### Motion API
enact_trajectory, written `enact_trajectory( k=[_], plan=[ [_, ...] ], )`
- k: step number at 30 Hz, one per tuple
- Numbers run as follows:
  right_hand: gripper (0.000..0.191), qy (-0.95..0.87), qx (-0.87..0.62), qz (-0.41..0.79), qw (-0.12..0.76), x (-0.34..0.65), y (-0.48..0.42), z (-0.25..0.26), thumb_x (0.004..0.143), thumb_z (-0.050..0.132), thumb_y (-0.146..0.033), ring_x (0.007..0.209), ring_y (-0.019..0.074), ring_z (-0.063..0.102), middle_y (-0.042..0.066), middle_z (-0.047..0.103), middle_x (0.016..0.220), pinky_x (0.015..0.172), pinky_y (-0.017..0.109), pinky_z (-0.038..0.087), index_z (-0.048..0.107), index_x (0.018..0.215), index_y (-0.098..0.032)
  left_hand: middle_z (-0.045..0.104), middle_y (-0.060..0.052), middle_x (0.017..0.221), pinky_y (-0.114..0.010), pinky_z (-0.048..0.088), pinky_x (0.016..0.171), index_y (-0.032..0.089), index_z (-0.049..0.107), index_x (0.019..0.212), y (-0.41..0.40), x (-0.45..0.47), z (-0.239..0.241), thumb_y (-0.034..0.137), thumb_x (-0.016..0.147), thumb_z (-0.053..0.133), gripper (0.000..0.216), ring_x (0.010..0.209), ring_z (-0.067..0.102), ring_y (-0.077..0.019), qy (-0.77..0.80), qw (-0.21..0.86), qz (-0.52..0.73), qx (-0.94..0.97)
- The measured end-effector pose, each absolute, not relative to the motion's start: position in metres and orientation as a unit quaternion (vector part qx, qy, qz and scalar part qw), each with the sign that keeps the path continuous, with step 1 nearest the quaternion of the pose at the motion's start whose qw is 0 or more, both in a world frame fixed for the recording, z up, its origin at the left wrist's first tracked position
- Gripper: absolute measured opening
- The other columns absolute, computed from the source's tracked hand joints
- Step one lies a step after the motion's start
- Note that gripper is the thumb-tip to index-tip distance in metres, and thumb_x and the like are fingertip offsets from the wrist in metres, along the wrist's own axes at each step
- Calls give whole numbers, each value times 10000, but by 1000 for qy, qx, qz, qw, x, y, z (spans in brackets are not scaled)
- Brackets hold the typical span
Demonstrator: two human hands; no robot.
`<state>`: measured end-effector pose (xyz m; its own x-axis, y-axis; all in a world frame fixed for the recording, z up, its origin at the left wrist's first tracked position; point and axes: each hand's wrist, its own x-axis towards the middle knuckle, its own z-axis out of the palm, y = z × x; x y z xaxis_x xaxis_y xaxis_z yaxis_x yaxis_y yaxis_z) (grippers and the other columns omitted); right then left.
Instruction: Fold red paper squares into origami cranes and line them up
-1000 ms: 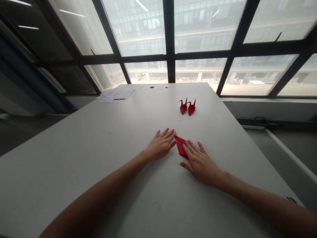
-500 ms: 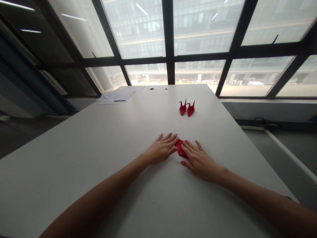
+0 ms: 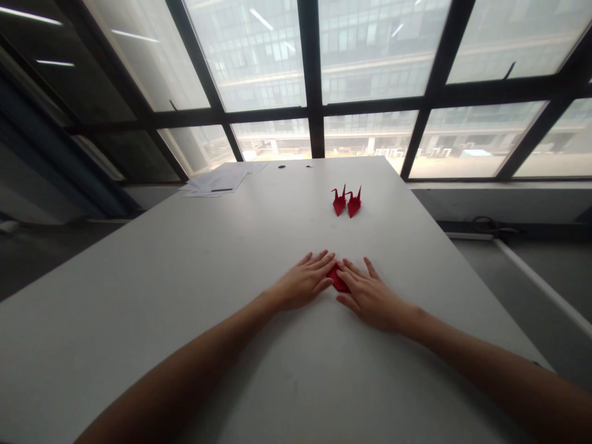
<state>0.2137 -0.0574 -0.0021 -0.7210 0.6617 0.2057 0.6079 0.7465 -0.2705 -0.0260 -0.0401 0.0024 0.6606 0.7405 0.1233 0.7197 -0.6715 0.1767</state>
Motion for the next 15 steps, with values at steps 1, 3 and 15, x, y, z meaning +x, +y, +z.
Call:
enact_trajectory(
  k=[1, 3, 15],
  plan=[
    [608, -924, -341, 95, 145, 217, -53, -1, 1029, 295, -503, 1498, 263, 217, 143, 366, 1566, 1204, 613, 43, 322, 1528, -157, 257, -61, 1615, -438, 140, 1231, 263, 217, 1565, -41, -25, 2, 476, 1043, 283, 568, 1511, 179, -183, 395, 65, 82, 913],
    [562, -927, -332, 102, 142, 224, -43, 1, 1042, 272, -467, 1493, 259, 237, 132, 388, 1557, 1190, 642, 25, 326, 1525, -184, 244, -63, 1618, -448, 127, 1230, 269, 189, 1571, -43, -22, 2, 495, 1042, 267, 580, 1510, 186, -188, 403, 68, 76, 909],
    [258, -860, -437, 33, 261, 209, -55, -2, 983, 498, -346, 1075, 260, 579, 114, 679, 1121, 966, 406, 431, 648, 1121, -188, 292, -48, 1613, -413, 170, 1203, 257, 211, 1568, -47, -17, 0, 543, 1035, 211, 605, 1484, 270, -220, 437, 12, 71, 896]
  ],
)
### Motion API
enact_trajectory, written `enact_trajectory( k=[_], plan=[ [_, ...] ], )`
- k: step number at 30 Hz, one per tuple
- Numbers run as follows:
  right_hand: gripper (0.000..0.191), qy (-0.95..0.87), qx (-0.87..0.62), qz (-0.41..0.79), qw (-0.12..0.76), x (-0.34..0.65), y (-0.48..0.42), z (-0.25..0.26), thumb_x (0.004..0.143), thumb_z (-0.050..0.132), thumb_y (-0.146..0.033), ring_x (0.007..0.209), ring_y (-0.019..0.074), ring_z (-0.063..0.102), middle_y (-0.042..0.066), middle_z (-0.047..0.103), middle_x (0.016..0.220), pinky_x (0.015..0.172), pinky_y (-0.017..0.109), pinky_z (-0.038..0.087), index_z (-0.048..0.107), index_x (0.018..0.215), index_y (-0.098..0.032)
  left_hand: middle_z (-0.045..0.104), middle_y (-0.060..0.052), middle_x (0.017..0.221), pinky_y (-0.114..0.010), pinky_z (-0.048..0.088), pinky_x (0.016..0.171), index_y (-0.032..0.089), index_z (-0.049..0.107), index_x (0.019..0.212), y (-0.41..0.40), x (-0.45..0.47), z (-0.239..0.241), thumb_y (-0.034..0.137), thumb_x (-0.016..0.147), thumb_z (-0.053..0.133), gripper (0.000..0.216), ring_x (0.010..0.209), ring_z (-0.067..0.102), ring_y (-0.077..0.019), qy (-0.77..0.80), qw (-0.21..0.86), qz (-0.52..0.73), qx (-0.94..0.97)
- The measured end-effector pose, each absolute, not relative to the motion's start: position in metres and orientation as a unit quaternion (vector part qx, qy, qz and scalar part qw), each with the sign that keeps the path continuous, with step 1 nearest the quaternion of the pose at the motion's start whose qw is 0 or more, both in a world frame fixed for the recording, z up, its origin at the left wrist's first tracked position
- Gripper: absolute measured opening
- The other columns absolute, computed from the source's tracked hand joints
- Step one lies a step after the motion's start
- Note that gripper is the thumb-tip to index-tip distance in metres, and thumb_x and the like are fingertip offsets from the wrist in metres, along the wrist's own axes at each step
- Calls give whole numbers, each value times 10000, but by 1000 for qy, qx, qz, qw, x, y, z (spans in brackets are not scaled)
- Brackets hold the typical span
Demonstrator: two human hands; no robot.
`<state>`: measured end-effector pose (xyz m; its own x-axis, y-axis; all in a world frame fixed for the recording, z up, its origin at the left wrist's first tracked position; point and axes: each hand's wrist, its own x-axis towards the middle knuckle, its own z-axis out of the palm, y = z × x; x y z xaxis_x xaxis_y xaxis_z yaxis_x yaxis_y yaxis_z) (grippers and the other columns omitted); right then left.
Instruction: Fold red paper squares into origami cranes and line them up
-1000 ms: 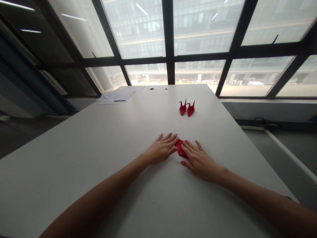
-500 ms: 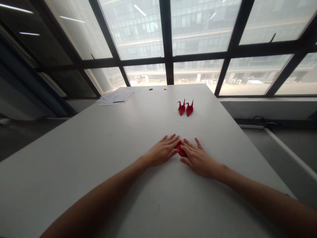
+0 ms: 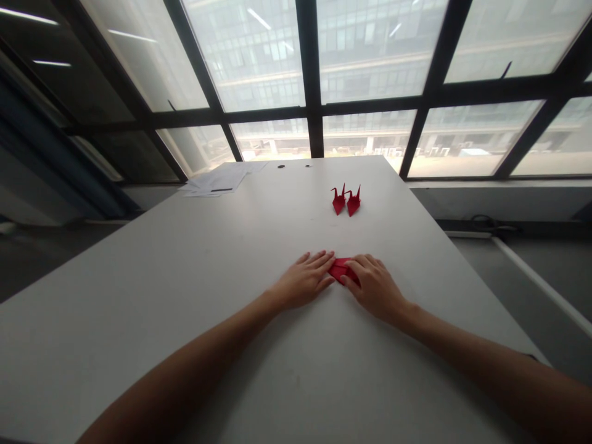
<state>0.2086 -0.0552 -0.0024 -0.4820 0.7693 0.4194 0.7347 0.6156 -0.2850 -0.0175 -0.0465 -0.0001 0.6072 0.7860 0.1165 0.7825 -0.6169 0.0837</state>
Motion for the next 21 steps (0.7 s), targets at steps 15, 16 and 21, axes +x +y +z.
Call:
enact_trajectory(
  k=[15, 16, 21],
  plan=[
    [211, -868, -410, 68, 272, 214, -29, -8, 922, 592, -241, 1096, 242, 555, 81, 652, 1152, 1009, 397, 392, 659, 1119, -204, 561, -99, 1146, -430, 363, 949, 254, 514, 1361, -57, -8, 18, 417, 1025, 369, 400, 1048, 491, -258, 450, -67, 92, 886],
    [213, -869, -406, 69, 274, 214, -29, -8, 920, 592, -232, 1099, 242, 554, 78, 654, 1152, 1011, 398, 392, 658, 1121, -204, 565, -97, 1129, -428, 363, 944, 258, 522, 1358, -57, -8, 18, 408, 1025, 373, 394, 1036, 495, -254, 451, -65, 97, 885],
    [230, -870, -399, 76, 280, 214, -29, -8, 911, 596, -222, 1113, 245, 555, 78, 654, 1165, 1019, 407, 394, 656, 1132, -210, 593, -60, 1035, -393, 391, 906, 308, 576, 1330, -50, -10, 12, 363, 1029, 390, 358, 989, 517, -230, 468, -21, 141, 872]
  ],
)
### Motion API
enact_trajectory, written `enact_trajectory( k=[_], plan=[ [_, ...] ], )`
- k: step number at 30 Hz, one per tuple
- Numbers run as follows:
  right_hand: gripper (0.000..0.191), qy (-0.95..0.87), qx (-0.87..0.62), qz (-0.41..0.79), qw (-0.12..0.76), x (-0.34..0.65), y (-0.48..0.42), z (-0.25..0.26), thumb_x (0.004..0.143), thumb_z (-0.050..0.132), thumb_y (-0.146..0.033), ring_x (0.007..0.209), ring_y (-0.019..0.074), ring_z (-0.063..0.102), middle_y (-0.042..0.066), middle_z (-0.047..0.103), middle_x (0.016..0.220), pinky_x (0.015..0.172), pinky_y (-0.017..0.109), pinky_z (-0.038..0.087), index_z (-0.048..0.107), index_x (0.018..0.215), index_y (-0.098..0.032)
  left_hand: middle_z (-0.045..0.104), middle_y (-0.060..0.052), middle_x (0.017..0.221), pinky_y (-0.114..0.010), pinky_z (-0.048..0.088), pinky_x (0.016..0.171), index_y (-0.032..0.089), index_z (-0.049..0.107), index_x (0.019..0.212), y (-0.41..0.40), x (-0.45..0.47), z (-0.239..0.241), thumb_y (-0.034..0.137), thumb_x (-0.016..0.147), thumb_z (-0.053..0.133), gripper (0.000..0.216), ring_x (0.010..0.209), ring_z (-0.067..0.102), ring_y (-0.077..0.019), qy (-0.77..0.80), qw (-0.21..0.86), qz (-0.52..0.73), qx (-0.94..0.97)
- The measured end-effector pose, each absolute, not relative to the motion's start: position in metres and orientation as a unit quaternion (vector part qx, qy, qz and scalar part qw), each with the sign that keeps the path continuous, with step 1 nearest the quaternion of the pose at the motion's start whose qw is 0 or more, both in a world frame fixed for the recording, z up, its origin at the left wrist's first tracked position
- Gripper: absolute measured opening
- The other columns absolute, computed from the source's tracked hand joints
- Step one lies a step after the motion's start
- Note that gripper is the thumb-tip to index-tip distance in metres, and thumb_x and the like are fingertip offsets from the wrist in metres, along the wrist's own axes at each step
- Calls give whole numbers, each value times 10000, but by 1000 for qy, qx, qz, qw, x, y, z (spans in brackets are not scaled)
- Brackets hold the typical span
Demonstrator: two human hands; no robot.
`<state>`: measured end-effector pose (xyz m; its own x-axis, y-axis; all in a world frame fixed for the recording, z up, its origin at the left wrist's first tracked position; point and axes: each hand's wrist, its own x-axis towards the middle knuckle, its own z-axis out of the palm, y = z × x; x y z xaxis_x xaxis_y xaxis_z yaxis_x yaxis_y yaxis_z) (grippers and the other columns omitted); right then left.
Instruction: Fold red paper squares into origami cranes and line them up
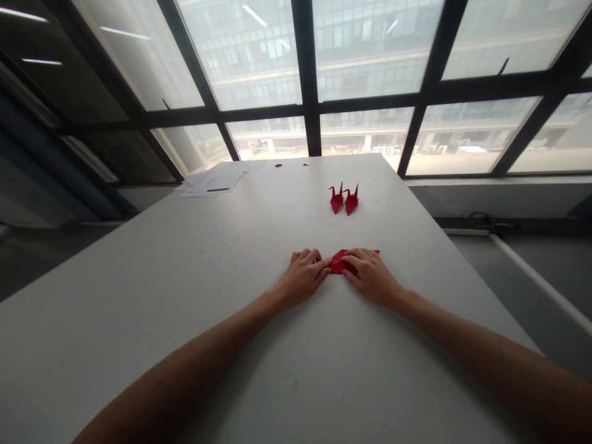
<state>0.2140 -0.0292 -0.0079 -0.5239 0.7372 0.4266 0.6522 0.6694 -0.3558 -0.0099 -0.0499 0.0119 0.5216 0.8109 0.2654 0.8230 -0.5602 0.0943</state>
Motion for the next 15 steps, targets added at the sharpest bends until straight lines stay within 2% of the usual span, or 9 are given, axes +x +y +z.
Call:
enact_trajectory(
  k=[7, 15],
  plan=[
    [263, -872, -392, 83, 281, 215, -28, -8, 893, 598, -205, 1113, 254, 558, 89, 655, 1170, 1022, 430, 405, 658, 1150, -205, 642, -32, 1017, -364, 423, 895, 344, 662, 1247, -36, -16, 1, 290, 983, 514, 307, 984, 544, -220, -485, -33, -185, -854],
    [265, -872, -395, 87, 277, 216, -28, -8, 899, 591, -205, 1116, 255, 558, 92, 653, 1174, 1016, 430, 417, 659, 1155, -204, 662, -35, 1008, -364, 436, 896, 324, 677, 1232, -36, -16, 1, 283, 982, 520, 298, 968, 558, -214, -485, -37, -194, -852]
  ],
)
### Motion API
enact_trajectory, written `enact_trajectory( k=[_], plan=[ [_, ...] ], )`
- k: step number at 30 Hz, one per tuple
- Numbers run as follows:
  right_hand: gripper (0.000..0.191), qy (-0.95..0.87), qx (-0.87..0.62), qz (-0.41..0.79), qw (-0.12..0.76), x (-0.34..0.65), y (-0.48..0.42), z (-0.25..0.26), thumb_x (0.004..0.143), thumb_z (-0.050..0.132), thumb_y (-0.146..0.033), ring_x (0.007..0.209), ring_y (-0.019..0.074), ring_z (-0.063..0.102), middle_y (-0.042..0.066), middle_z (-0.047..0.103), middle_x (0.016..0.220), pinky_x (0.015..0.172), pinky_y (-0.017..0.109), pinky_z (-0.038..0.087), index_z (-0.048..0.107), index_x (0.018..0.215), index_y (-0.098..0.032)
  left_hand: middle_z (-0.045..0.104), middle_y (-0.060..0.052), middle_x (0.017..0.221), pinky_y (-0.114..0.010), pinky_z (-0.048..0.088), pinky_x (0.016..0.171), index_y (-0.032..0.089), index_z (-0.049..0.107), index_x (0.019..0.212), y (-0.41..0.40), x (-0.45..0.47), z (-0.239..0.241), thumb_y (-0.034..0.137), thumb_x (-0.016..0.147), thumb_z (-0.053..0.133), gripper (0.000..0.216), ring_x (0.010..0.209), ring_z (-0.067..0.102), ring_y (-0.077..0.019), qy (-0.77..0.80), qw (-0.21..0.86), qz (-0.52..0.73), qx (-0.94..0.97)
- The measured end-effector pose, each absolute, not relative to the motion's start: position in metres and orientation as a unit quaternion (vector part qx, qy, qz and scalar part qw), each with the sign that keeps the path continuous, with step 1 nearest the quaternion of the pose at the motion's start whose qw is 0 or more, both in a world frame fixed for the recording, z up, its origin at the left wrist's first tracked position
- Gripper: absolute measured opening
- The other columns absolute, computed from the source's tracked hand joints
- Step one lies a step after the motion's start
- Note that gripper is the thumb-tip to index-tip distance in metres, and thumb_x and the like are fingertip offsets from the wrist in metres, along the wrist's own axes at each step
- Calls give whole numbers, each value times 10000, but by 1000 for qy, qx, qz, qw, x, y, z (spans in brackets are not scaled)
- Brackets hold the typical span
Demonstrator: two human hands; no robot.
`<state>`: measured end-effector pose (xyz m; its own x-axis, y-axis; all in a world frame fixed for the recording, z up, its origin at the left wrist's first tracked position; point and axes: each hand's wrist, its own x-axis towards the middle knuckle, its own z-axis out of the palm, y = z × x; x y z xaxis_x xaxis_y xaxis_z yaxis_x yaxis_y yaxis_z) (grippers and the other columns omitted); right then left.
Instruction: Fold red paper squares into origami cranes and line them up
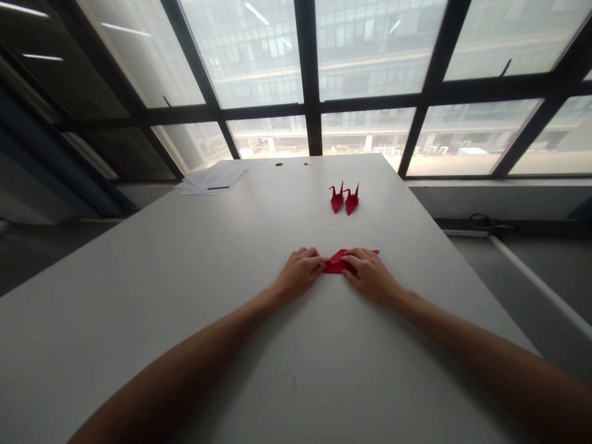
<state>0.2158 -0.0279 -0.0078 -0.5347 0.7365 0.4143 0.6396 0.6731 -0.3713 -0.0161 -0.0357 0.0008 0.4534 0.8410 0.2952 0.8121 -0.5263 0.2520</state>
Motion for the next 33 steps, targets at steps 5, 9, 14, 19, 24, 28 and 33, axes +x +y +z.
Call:
enact_trajectory(
  k=[5, 9, 14, 19, 24, 28, 33],
  plan=[
    [275, -871, -397, 86, 275, 216, -29, -8, 905, 592, -210, 1124, 252, 555, 93, 651, 1188, 1026, 419, 414, 656, 1171, -188, 673, -42, 1006, -373, 462, 915, 303, 695, 1197, -35, -16, 2, 296, 989, 501, 286, 969, 582, -211, 484, 37, 197, 852],
    [280, -872, -393, 93, 276, 216, -30, -7, 918, 577, -218, 1157, 246, 557, 90, 655, 1221, 1048, 417, 405, 657, 1186, -199, 603, -55, 1352, -418, 379, 1097, 288, 560, 1374, -38, -12, 2, 345, 1022, 430, 380, 1279, 511, -224, 443, 23, 200, 874],
    [340, -876, -382, 97, 277, 216, -31, -7, 934, 547, -224, 1221, 237, 546, 103, 642, 1298, 1082, 408, 390, 628, 1262, -190, 282, -48, 1612, -456, 187, 1221, 286, 241, 1559, -39, -10, -1, 463, 1043, 313, 550, 1498, 240, -209, 386, 67, 103, 914],
    [517, -889, -384, 79, 238, 216, -33, -7, 999, 445, -353, 1429, 255, 369, 139, 445, 1526, 1176, 474, 270, 429, 1477, -157, 234, -50, 1622, -447, 142, 1232, 285, 194, 1570, -39, -11, -1, 494, 1038, 310, 582, 1509, 195, -203, 384, 68, 90, 916],
    [659, -907, -377, 87, 167, 216, -35, -7, 1021, 278, -546, 1490, 245, 248, 143, 310, 1589, 1206, 529, 165, 294, 1543, -143, 225, -56, 1623, -438, 148, 1230, 282, 179, 1573, -40, -10, 0, 513, 1034, 308, 601, 1506, 203, -204, 386, 65, 86, 916],
    [730, -890, -422, 76, 156, 216, -34, -10, 999, 237, -614, 1498, 280, 215, 167, 291, 1591, 1190, 603, 116, 297, 1539, -128, 204, -49, 1629, -447, 139, 1229, 292, 155, 1576, -39, -12, -1, 508, 1033, 315, 606, 1512, 173, -208, 384, 67, 76, 918],
    [689, -849, -496, 68, 166, 216, -30, -16, 1017, 230, -562, 1491, 302, 231, 190, 304, 1582, 1181, 624, 103, 342, 1518, -103, 240, -54, 1619, -444, 144, 1229, 289, 185, 1571, -37, -13, -3, 502, 1027, 345, 605, 1509, 186, -205, 378, 58, 80, 921]
  ],
)
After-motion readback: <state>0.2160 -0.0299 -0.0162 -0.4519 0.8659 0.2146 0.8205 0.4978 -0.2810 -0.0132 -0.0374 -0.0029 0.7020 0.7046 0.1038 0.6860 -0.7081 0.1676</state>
